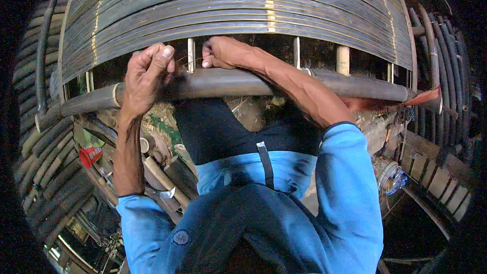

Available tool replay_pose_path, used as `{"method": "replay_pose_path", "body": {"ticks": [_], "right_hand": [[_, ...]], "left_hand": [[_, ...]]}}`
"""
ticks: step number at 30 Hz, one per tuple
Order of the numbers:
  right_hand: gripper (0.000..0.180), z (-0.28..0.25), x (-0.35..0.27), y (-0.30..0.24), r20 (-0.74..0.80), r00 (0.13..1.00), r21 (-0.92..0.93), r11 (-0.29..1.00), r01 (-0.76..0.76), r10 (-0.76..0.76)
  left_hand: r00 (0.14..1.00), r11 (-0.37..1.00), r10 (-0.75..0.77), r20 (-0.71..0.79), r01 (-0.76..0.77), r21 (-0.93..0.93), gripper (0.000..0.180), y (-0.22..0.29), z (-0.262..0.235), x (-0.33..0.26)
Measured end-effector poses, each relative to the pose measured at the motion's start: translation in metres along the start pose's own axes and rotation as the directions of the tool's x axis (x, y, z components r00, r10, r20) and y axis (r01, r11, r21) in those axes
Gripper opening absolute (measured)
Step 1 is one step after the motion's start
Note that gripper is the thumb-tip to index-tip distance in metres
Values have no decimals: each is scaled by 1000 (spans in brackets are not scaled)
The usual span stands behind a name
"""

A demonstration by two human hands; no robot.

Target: The person ties thin bamboo strips onto a large cylindrical frame by hand using a long piece of red cord. They wrap the cord around the strips and the bamboo structure, pulling it tight to secure the material in place.

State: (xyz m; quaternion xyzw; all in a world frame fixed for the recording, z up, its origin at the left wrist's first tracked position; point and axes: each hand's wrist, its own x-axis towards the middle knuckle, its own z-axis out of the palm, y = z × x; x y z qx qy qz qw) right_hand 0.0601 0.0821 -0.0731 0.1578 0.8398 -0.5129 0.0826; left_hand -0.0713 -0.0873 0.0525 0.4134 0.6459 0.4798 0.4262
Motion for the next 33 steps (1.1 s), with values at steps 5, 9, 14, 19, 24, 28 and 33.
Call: {"method": "replay_pose_path", "body": {"ticks": [5, 9, 14, 19, 24, 28, 33], "right_hand": [[16, 4, 5, -4, 66, 998, -70, 997, 18, -13], [17, -11, -24, -19, -72, 995, 52, 996, 79, -75], [35, 10, -82, -72, -282, 871, 252, 845, 471, -401], [53, 72, -62, -105, -487, 812, 265, 832, 488, -321], [51, 93, -79, -101, -612, 664, 154, 758, 634, -430], [35, 31, -156, -123, -646, 631, 256, 657, 709, -429], [32, -25, -207, -74, -708, 653, 270, 752, 601, -268]], "left_hand": [[995, 999, -52, -89, 52, -3, 41, -16, -9, -2], [984, 985, 15, -176, -45, -165, 36, 11, -12, -17], [955, 977, 25, -297, -85, -193, 33, 81, -18, -69], [957, 976, 183, -226, -149, 157, 38, 109, 3, -127], [964, 972, 208, -169, -184, 145, 25, 84, -34, -182], [950, 952, 305, -70, -305, 9, 31, 112, -73, -204], [958, 940, 207, -199, -138, 312, 36, 105, -49, -190]]}}
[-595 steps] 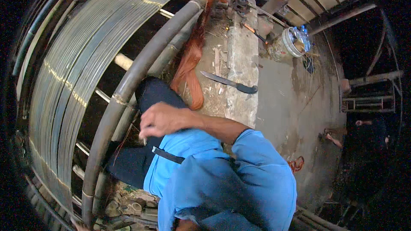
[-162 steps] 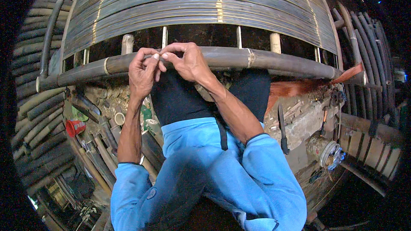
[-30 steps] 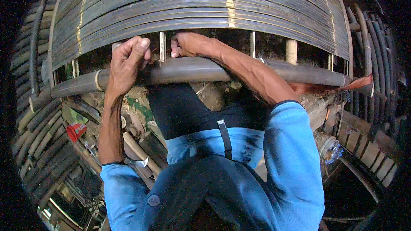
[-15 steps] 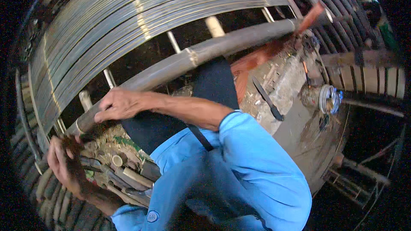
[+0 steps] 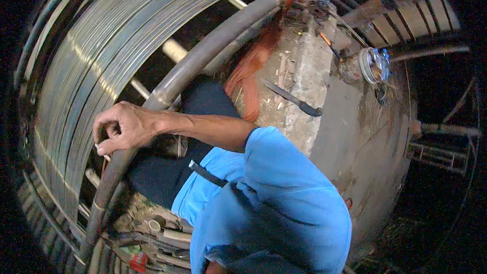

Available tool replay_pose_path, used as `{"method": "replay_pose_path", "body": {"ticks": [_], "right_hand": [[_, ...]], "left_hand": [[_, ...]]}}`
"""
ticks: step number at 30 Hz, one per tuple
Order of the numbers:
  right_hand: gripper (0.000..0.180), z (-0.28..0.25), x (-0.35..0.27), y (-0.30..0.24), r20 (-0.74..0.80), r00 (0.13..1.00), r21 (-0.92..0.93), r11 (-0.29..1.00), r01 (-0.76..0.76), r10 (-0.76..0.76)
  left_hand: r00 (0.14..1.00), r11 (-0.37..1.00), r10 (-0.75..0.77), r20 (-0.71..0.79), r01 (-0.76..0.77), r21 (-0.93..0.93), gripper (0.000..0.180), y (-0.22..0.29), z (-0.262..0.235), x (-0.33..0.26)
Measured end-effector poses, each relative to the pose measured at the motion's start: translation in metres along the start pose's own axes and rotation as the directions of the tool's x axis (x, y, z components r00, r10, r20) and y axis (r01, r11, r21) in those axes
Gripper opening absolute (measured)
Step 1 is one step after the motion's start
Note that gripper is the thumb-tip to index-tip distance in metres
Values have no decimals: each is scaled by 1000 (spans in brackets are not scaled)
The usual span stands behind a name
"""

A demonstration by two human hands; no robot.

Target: The person ties thin bamboo strips onto a large cylindrical frame by hand using a long piece of red cord. They wrap the cord around the strips and the bamboo structure, pulling it tight to secure the material in place.

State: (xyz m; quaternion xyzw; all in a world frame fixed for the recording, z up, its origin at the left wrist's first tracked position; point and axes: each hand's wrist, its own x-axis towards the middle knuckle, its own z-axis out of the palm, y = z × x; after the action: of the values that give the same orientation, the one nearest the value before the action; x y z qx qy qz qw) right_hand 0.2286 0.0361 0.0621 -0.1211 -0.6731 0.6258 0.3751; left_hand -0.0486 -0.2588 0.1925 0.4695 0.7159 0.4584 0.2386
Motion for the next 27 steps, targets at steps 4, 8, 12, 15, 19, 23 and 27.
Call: {"method": "replay_pose_path", "body": {"ticks": [4, 8, 12, 15, 19, 23, 27], "right_hand": [[39, -53, -53, 9, -85, 996, -307, 951, -23, -3], [25, -138, -112, 39, -649, 759, -290, 905, -310, 52], [24, -279, -192, 57, -915, 279, -393, 808, -439, -293], [41, -367, -243, 66, -949, 22, -256, 728, -635, -315], [51, -420, -254, 76, -876, -7, -170, 322, -931, -482], [47, -440, -260, 84, -942, 16, -182, 470, -864, -334], [35, -421, -268, 68, -956, 10, -204, 640, -741, -293]], "left_hand": [[994, 934, -12, -108, 49, 354, 37, -28, 35, 31], [987, 788, 10, -161, 92, 609, 39, -52, 35, 49], [984, 630, 75, -161, 78, 773, 40, -63, 26, 70], [983, 536, 154, -99, 1, 844, 41, -70, 16, 93], [940, 429, 300, 163, -285, 857, 42, -75, 23, 140], [937, 711, 292, 190, -345, 613, 21, -44, 155, 185], [955, 745, 108, 278, -263, 613, 12, 14, 245, 184]]}}
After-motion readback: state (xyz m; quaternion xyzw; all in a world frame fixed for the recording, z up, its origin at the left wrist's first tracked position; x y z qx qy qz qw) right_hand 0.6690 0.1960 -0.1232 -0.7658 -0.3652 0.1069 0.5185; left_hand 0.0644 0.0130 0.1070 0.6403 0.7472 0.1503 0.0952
